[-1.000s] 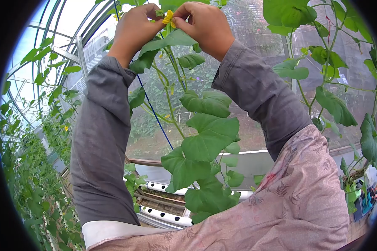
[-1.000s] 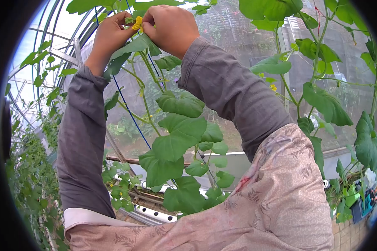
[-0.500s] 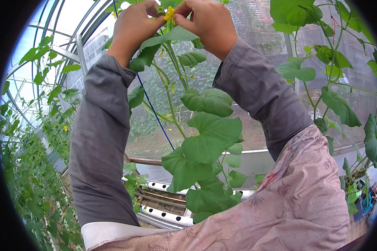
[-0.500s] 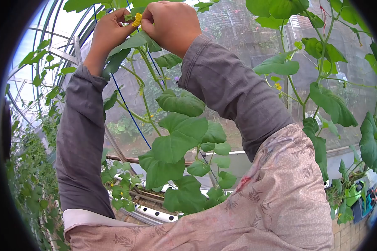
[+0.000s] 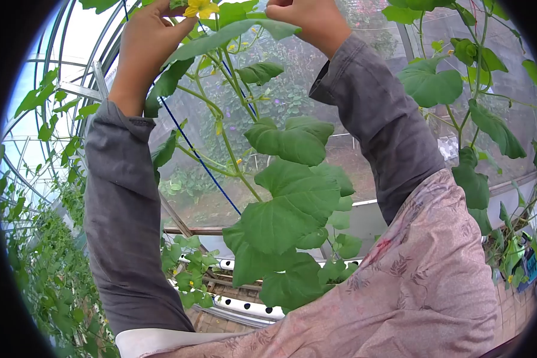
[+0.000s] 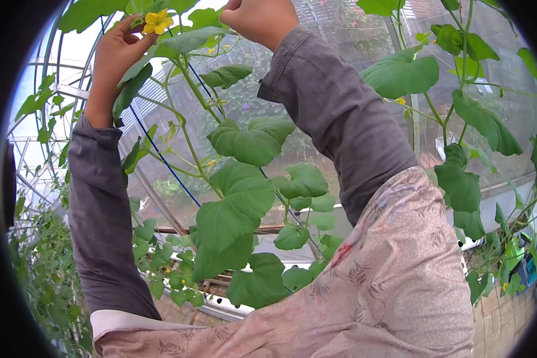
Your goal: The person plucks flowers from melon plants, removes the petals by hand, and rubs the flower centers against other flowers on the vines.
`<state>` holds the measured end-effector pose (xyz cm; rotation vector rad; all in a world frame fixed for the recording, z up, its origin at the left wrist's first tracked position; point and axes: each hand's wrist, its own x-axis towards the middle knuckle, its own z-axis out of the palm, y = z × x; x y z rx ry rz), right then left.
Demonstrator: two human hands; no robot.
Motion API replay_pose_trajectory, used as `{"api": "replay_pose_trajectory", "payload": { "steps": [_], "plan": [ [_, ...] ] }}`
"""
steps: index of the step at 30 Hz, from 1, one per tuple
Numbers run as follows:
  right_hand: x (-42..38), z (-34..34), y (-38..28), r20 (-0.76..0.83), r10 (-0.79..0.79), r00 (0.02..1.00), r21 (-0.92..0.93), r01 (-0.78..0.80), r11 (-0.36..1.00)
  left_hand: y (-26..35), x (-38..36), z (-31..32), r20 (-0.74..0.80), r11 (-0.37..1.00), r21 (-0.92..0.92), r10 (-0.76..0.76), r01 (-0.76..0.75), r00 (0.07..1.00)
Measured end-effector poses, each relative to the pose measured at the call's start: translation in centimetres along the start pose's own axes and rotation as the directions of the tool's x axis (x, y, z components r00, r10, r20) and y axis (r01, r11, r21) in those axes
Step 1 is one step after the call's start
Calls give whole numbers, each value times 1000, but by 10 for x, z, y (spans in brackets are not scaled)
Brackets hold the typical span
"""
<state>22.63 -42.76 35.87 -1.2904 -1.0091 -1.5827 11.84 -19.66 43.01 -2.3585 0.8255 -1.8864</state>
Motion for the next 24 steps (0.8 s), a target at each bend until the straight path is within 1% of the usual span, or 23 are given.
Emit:
{"api": "replay_pose_trajectory", "payload": {
  "steps": [1,2,4,5,6,7,8,9,10,12,13,14,15,16,17,18,20,21,22,24],
  "plan": [
    [-5,7,23,145,90,985,-141,-69,988,0,0,-6,26,995,62,79,-80,997],
    [-11,16,45,278,198,940,-286,-116,951,8,-6,-9,36,992,111,50,-54,998],
    [-29,48,91,298,218,929,-260,-141,955,12,-14,-14,41,998,50,45,-47,998],
    [-36,64,106,318,231,919,-228,-163,960,17,-20,-16,66,1000,-13,-20,21,998],
    [-37,78,113,326,230,917,-212,-166,963,22,-23,-20,73,1000,0,-31,31,997],
    [-38,93,116,335,257,907,-202,-197,959,27,-27,-23,80,977,192,77,-91,994],
    [-37,108,119,344,282,896,-194,-226,955,32,-31,-26,111,904,372,180,-209,977],
    [-33,122,124,349,261,900,-178,-210,961,40,-35,-29,158,886,407,173,-224,972],
    [-30,138,132,365,254,896,-157,-210,965,40,-38,-30,166,882,422,152,-209,974],
    [-20,171,153,340,329,881,-179,-283,942,40,-43,-32,219,873,415,179,-258,959],
    [-15,199,174,356,352,866,-98,-340,935,43,-46,-35,253,876,399,178,-270,951],
    [-16,207,174,369,346,863,-80,-341,937,45,-47,-37,260,873,413,161,-260,952],
    [-14,210,171,443,460,769,99,-552,828,47,-49,-38,284,884,411,106,-221,953],
    [-12,213,167,540,534,651,245,-728,640,48,-51,-39,306,894,409,51,-180,951],
    [-17,214,164,527,509,681,362,-721,591,47,-52,-39,325,854,439,137,-278,936],
    [-20,221,160,538,500,679,366,-722,587,47,-55,-39,327,852,449,123,-269,937],
    [-17,232,153,485,477,733,316,-655,686,49,-60,-39,319,865,479,-14,-148,947],
    [-14,240,153,484,474,736,321,-653,686,57,-62,-39,313,815,572,-107,-97,944],
    [-10,248,152,482,459,746,253,-620,742,54,-61,-39,314,811,576,-104,-103,944],
    [-4,258,151,476,431,767,111,-538,835,45,-63,-38,305,850,486,54,-204,951]
  ]
}}
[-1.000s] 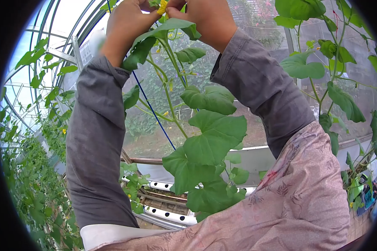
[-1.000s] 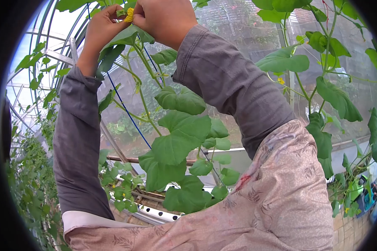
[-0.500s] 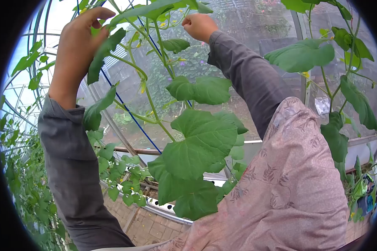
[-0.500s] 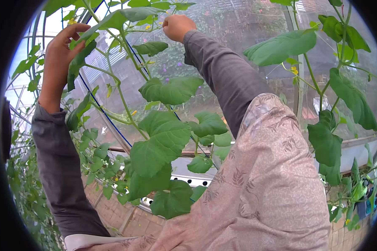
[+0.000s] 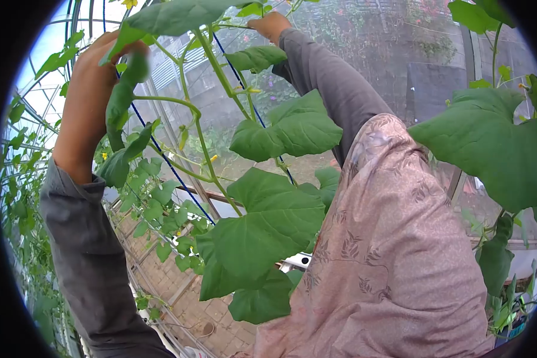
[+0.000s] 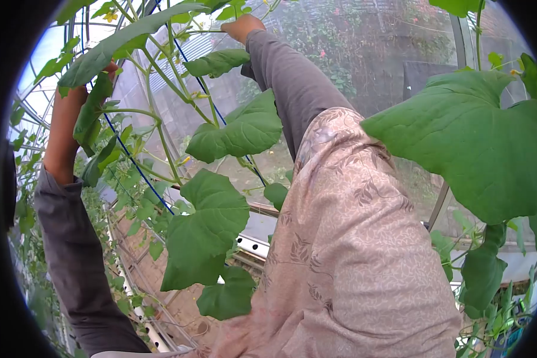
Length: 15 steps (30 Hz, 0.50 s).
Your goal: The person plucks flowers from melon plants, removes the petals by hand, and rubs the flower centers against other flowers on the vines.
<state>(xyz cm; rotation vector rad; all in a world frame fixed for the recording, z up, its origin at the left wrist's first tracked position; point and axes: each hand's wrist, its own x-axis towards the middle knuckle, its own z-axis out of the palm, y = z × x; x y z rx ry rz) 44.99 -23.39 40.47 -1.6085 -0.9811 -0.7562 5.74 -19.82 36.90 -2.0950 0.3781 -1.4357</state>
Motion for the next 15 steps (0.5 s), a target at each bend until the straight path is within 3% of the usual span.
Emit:
{"api": "replay_pose_trajectory", "payload": {
  "steps": [2,4,5,6,8,10,11,13,15],
  "plan": [
    [-1,3,1,-111,-44,993,-65,37,997,-3,0,3,-34,998,-33,49,-51,998],
    [4,3,5,-29,120,992,118,-116,986,-3,-2,2,-34,994,92,66,-62,997],
    [3,5,7,-42,111,993,112,-106,988,-6,-1,4,-83,993,21,117,-116,990],
    [5,8,13,-81,75,994,149,-62,987,3,-2,0,-33,1000,11,29,-29,999],
    [8,3,19,-137,34,990,167,-10,986,2,-2,2,-59,1000,8,31,-30,998],
    [6,-7,12,49,190,981,238,-196,951,5,-1,0,-75,999,-28,27,-29,997],
    [-2,-12,10,28,184,982,224,-186,957,7,-1,-1,-70,998,-60,15,-19,997],
    [-18,-21,6,-201,-155,967,-245,104,964,4,-2,-1,-114,996,-62,54,-61,992],
    [-14,-23,15,-173,-238,956,-285,183,941,6,0,-3,-124,993,-89,66,-77,990]
  ]
}}
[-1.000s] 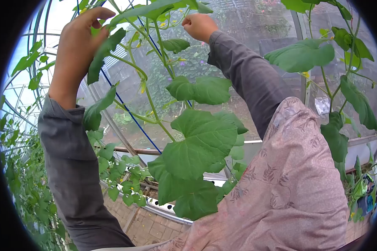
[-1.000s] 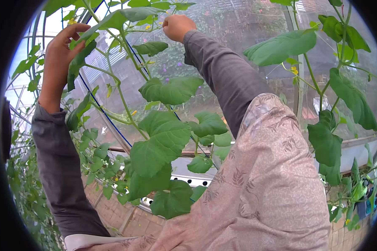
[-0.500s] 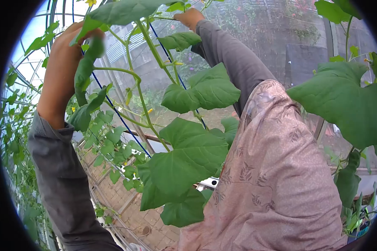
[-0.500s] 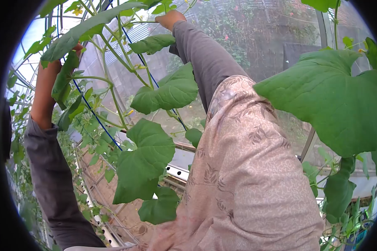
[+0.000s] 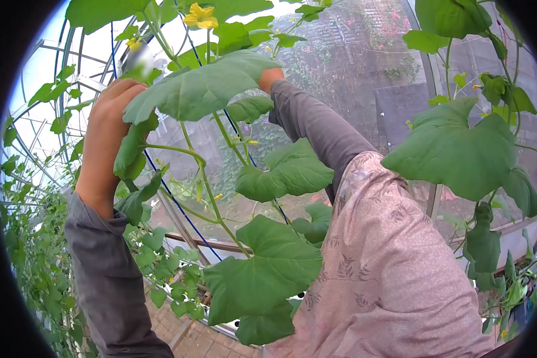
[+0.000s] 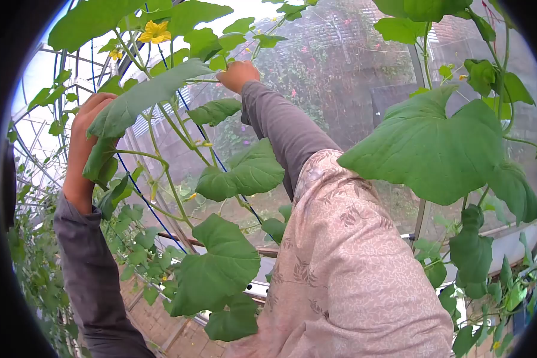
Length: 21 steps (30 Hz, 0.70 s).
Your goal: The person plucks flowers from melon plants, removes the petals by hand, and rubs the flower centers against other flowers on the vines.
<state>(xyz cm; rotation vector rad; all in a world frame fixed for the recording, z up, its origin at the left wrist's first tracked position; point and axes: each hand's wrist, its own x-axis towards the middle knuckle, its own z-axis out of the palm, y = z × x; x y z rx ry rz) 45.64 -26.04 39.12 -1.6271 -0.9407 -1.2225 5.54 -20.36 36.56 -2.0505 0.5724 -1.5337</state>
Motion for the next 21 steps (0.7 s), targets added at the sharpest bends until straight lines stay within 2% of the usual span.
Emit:
{"api": "replay_pose_trajectory", "payload": {
  "steps": [4,5,6,7,8,9,10,11,12,13,14,15,16,17,18,20,21],
  "plan": [
    [-15,-9,21,9,-221,975,-87,221,971,-5,-5,0,-54,1000,-25,-17,15,998],
    [-17,-14,22,8,-222,975,-101,221,970,-5,-6,0,-65,999,-33,-14,12,998],
    [-19,-21,22,167,-106,980,-23,111,994,-5,-7,1,-97,998,-54,-27,22,995],
    [-21,-27,22,328,4,945,37,-17,999,-4,-7,3,-126,997,-76,-39,30,991],
    [-24,-32,24,325,10,946,27,-20,999,-2,-8,3,-143,995,-84,-64,52,988],
    [-30,-34,26,262,42,964,225,-104,969,-1,-9,4,-143,994,-93,-63,50,988],
    [-32,-37,27,201,83,976,419,-162,893,-3,-10,2,-84,999,30,20,-18,996],
    [-32,-43,30,201,85,976,414,-163,895,-5,-12,1,-15,985,150,94,-90,995],
    [-33,-55,30,145,63,987,476,-126,870,-13,-13,5,50,979,157,123,-129,991],
    [-33,-60,38,86,45,995,535,-84,841,-14,-14,6,50,980,153,123,-129,991],
    [-15,-47,68,-104,-83,991,148,98,984,-14,-13,6,38,970,188,148,-153,988],
    [-9,-51,67,-103,-80,991,147,95,985,-14,-14,7,28,959,223,174,-175,984],
    [-2,-53,67,-107,175,979,306,-135,942,-14,-14,6,29,959,223,171,-174,985],
    [1,-52,66,-70,417,906,455,-343,822,-13,-13,3,19,961,229,156,-156,988],
    [0,-52,60,-66,417,907,458,-344,820,-11,-12,2,10,962,236,140,-138,990],
    [-5,-45,45,258,607,752,666,-594,452,-9,-13,0,-25,959,251,145,-134,989],
    [-7,-39,43,433,631,644,694,-685,223,-8,-15,-1,-65,955,266,154,-132,986]
  ]
}}
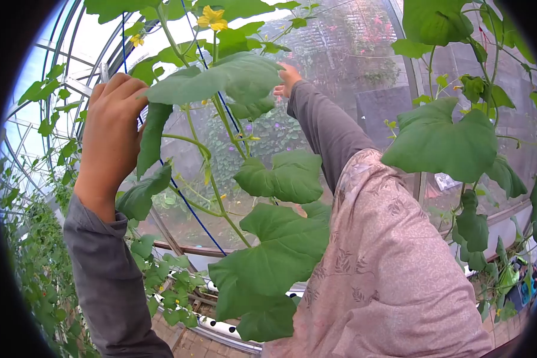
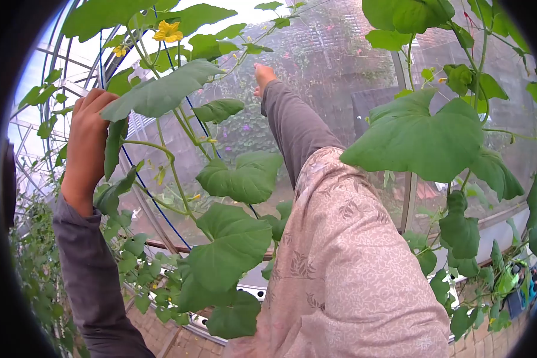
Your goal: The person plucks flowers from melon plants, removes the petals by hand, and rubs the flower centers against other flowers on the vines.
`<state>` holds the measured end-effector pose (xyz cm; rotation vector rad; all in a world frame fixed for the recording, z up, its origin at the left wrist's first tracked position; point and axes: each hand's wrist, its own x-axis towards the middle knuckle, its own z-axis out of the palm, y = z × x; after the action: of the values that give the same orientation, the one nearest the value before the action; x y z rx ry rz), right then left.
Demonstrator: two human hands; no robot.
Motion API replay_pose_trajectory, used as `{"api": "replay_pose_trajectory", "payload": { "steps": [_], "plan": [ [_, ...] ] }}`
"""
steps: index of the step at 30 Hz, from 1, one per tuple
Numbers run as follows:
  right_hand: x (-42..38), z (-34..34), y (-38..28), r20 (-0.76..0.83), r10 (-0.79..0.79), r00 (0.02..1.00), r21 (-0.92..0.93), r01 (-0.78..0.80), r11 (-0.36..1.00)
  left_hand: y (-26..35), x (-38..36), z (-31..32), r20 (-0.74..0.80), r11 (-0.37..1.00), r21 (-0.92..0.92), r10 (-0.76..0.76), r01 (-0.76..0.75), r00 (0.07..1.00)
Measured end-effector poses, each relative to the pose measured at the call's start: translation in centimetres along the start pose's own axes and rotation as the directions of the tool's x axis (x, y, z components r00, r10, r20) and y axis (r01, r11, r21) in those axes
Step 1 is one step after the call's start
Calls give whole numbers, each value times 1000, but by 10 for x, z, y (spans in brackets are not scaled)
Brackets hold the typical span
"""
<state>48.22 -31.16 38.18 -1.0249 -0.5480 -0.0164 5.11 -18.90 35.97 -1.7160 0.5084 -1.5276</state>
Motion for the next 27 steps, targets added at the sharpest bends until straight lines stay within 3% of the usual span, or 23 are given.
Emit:
{"api": "replay_pose_trajectory", "payload": {
  "steps": [8,10,11,13,14,16,17,18,20,21,22,24,26,27],
  "plan": [
    [19,43,20,163,-111,980,52,104,993,-4,-3,-19,84,999,34,10,-13,996],
    [24,58,24,270,-128,954,280,49,959,-4,-1,-22,118,999,42,3,-8,993],
    [26,63,25,281,-119,952,289,34,957,-4,-1,-23,121,998,56,31,-38,992],
    [16,70,17,347,-214,913,628,-57,776,-6,0,-22,142,997,26,75,-79,987],
    [14,76,16,351,-204,914,629,-69,775,-4,-1,-21,154,997,25,72,-77,985],
    [36,95,5,263,-114,958,700,-108,706,-2,-2,-22,97,987,74,138,-145,986],
    [48,97,6,275,-189,943,788,-108,606,-2,-3,-23,96,986,77,138,-145,986],
    [48,97,2,273,-193,943,790,-105,604,-1,-4,-26,105,988,75,126,-134,986],
    [49,95,-13,168,-306,937,675,117,729,-1,-5,-29,118,991,67,104,-112,988],
    [4,90,-35,26,-317,948,612,236,755,-2,-5,-28,109,992,63,105,-112,988],
    [-18,82,-49,20,-322,946,606,245,757,-3,-5,-26,133,993,83,68,-79,989],
    [-45,59,-66,87,-240,967,804,74,590,-6,-8,-22,146,995,85,31,-43,989],
    [-66,45,-67,-15,-234,972,776,159,610,-8,-13,-18,121,999,32,-32,28,992],
    [-71,36,-63,-7,-210,978,713,152,684,-6,-16,-17,148,985,-1,-173,175,974]
  ]
}}
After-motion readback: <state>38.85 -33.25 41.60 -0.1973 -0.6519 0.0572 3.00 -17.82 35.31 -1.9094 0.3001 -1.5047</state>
